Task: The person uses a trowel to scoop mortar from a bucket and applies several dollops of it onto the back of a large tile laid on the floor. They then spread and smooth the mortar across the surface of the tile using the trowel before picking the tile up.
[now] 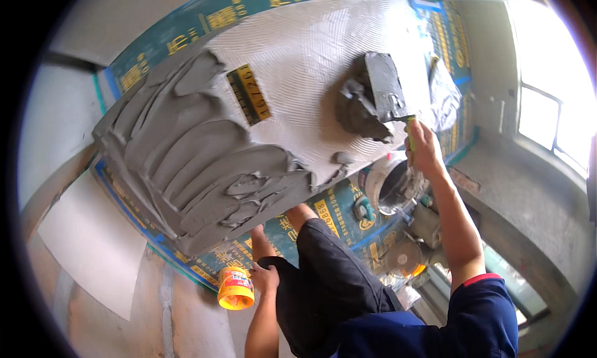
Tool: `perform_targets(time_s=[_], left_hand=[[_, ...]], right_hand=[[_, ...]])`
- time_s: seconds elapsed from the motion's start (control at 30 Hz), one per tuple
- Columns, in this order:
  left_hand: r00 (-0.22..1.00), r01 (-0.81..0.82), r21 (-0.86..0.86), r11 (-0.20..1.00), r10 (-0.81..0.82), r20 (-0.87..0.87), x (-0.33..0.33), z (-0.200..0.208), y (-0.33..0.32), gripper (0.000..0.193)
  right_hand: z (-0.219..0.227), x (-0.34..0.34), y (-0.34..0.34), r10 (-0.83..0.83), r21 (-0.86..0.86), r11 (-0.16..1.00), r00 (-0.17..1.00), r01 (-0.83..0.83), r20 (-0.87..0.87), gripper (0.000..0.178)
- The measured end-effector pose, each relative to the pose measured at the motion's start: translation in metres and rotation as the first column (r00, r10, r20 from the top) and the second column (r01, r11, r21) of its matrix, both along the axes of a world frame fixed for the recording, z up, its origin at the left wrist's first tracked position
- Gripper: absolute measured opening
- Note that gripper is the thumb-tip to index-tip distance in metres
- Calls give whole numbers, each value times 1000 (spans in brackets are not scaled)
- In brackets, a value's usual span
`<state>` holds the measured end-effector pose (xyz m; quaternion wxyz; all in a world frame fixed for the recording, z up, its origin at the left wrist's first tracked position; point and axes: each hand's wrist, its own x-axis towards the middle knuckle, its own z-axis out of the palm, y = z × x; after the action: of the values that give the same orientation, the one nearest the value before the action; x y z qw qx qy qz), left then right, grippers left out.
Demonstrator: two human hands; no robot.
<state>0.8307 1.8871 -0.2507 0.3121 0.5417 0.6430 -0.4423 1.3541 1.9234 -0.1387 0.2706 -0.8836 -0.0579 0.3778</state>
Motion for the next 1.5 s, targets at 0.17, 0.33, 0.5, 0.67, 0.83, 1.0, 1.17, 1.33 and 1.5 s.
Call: perform_targets(time_s=[0.17,0.33,0.5,0.67,0.83,1.0,1.17,1.33,1.5], left_hand=[[990,37,-7,999,-36,134,29,2,25,56],[965,186,-1,983,-182,190,42,1,23,55],[957,255,-57,965,-244,159,24,2,17,56],[941,299,-61,952,-283,185,3,2,5,57],[921,287,9,958,-279,271,-30,-5,-9,59],[920,338,-50,940,-319,226,-16,-4,-18,57],[935,289,-42,956,-273,225,-29,0,-20,58],[940,273,-33,961,-259,223,-24,-4,-25,57],[944,266,-28,964,-254,210,-11,-1,-32,58]], right_hand=[[-10,39,-68,-517,-217,856,769,469,-376,45],[-29,-20,-67,-527,-214,839,647,501,-552,48],[-52,-95,-45,-475,-149,873,742,464,-474,54],[-89,-223,-5,-141,-81,990,873,116,-467,63],[-81,-295,-9,303,-193,913,915,-359,-268,53],[-100,-165,-137,782,-634,584,561,-507,272,49],[-73,-68,-167,490,-587,783,786,-206,377,45],[-102,-126,-140,-546,-97,829,760,551,-353,59],[-96,-279,-84,-14,-74,997,920,-16,-391,51]])
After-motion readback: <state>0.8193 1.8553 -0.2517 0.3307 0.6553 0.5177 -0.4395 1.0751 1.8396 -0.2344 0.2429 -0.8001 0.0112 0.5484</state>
